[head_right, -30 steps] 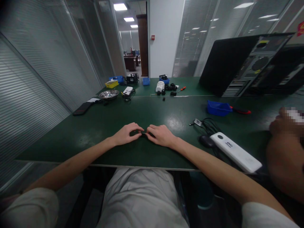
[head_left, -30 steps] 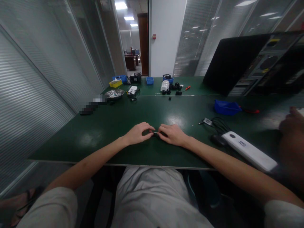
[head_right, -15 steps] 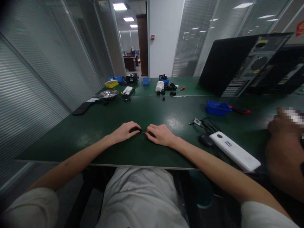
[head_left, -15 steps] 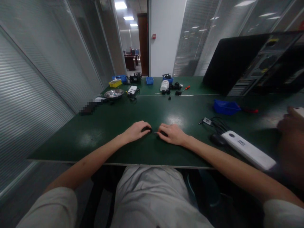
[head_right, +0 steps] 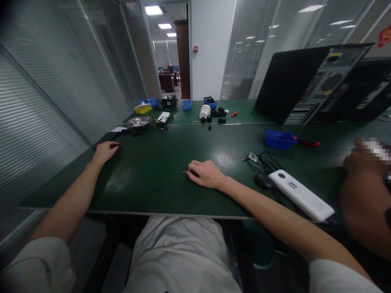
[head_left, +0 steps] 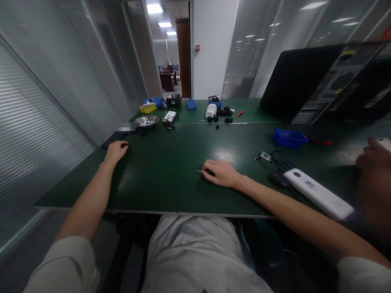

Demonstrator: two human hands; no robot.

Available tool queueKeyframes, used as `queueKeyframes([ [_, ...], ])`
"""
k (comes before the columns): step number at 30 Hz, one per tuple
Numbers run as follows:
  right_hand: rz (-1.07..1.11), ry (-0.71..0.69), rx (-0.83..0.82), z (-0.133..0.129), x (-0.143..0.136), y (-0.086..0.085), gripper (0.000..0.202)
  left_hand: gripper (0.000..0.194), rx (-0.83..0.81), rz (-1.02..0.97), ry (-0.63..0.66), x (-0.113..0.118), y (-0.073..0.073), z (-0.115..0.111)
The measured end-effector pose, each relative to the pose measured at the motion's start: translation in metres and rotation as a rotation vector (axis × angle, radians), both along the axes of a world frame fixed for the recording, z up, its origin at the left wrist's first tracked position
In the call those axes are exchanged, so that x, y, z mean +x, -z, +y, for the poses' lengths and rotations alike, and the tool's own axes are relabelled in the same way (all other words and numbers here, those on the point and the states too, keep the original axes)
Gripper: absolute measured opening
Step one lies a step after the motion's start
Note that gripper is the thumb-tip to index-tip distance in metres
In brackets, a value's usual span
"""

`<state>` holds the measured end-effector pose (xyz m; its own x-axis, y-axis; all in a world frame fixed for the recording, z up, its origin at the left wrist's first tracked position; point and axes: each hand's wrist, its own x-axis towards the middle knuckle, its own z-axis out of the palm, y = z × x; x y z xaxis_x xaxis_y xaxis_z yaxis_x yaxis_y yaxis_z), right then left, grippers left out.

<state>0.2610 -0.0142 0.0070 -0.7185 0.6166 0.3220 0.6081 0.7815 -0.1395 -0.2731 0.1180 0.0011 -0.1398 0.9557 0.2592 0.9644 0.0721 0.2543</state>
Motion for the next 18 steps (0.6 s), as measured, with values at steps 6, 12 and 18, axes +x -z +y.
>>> queueKeyframes([
  [6,-0.001,-0.007,0.000,0.000,0.000,-0.001,0.028,0.030,-0.057,-0.069,-0.172,-0.037,-0.006,-0.012],
  [12,0.026,-0.019,-0.001,0.001,0.001,0.001,0.026,0.026,-0.042,-0.106,-0.178,-0.034,-0.005,-0.007],
  [18,0.029,-0.020,0.004,0.002,0.001,0.003,0.027,0.031,0.064,-0.161,-0.228,-0.038,-0.003,-0.012],
])
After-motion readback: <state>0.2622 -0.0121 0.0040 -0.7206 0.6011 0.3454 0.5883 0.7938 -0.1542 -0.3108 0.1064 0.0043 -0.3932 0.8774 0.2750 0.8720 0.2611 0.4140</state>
